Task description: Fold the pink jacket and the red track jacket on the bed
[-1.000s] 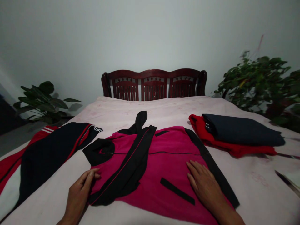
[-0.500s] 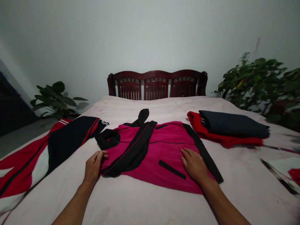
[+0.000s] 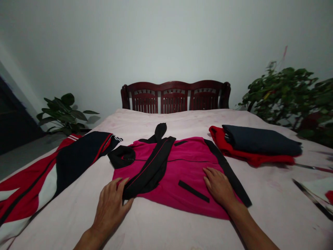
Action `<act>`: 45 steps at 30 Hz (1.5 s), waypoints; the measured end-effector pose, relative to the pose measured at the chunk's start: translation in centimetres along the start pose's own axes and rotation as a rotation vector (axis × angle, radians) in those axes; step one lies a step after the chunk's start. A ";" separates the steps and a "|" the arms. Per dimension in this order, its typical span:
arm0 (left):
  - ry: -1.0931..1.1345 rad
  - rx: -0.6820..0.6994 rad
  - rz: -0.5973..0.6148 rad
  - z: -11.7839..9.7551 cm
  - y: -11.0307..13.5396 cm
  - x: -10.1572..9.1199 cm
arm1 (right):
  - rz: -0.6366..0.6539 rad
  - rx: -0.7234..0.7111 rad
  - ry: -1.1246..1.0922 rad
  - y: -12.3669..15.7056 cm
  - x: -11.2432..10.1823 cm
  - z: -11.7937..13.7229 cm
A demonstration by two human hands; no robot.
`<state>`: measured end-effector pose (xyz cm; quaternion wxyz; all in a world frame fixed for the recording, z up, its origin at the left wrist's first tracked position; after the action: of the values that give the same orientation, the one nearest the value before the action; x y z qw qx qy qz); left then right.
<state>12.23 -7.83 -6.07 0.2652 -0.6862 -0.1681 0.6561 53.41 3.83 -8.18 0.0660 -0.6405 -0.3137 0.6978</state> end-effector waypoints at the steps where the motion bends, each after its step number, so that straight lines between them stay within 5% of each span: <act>1: -0.034 -0.014 -0.002 0.4 0.4 0.1 | -0.010 0.000 -0.019 -0.1 -0.3 0.1; 5: -0.029 0.016 0.007 2.2 1.0 0.7 | -0.032 0.024 -0.165 -0.3 -3.2 0.6; 9: 0.086 0.097 0.048 2.3 -0.2 0.4 | 0.203 -0.021 -0.292 1.5 -7.1 1.1; 11: 0.110 0.108 0.103 1.6 -1.1 0.3 | 0.308 -0.079 -0.278 3.4 -8.4 1.4; 14: 0.128 0.031 0.274 0.7 -2.5 0.8 | 0.303 -0.132 -0.213 6.2 -9.0 1.4; 19: 0.385 -0.213 0.410 1.3 -3.9 2.6 | 0.091 -0.088 -0.376 7.6 -8.2 0.7; 25: 0.676 -0.422 0.115 4.0 -5.7 2.7 | 0.040 -0.062 -0.441 1.4 -7.5 -2.2; 28: 0.665 -0.418 0.084 4.5 -6.3 3.4 | 0.044 -0.113 -0.356 -2.4 -5.9 -3.3; 34: 0.291 -0.392 0.376 4.6 -5.5 5.5 | 0.078 -0.180 -0.135 -4.4 -0.3 -3.7; 39: 0.162 -0.422 0.515 4.2 -5.2 4.3 | 0.147 -0.187 -0.053 -4.4 0.3 -4.1; 45: -0.014 -0.164 0.109 2.0 -4.8 2.2 | 0.212 -0.143 -0.098 -6.3 -1.4 -2.2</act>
<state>11.02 -2.42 -5.01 0.1708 -0.7091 -0.1856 0.6584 53.78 8.93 -3.66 -0.0695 -0.6384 -0.2960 0.7071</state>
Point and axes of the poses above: each hand's wrist, its own y-axis away from the middle knuckle, its own x-axis out of the palm, z = x × y, the point moved 4 cm from there along -y, towards the middle knuckle, and after that the axes turned 5 degrees about x, right-handed, at the moved point
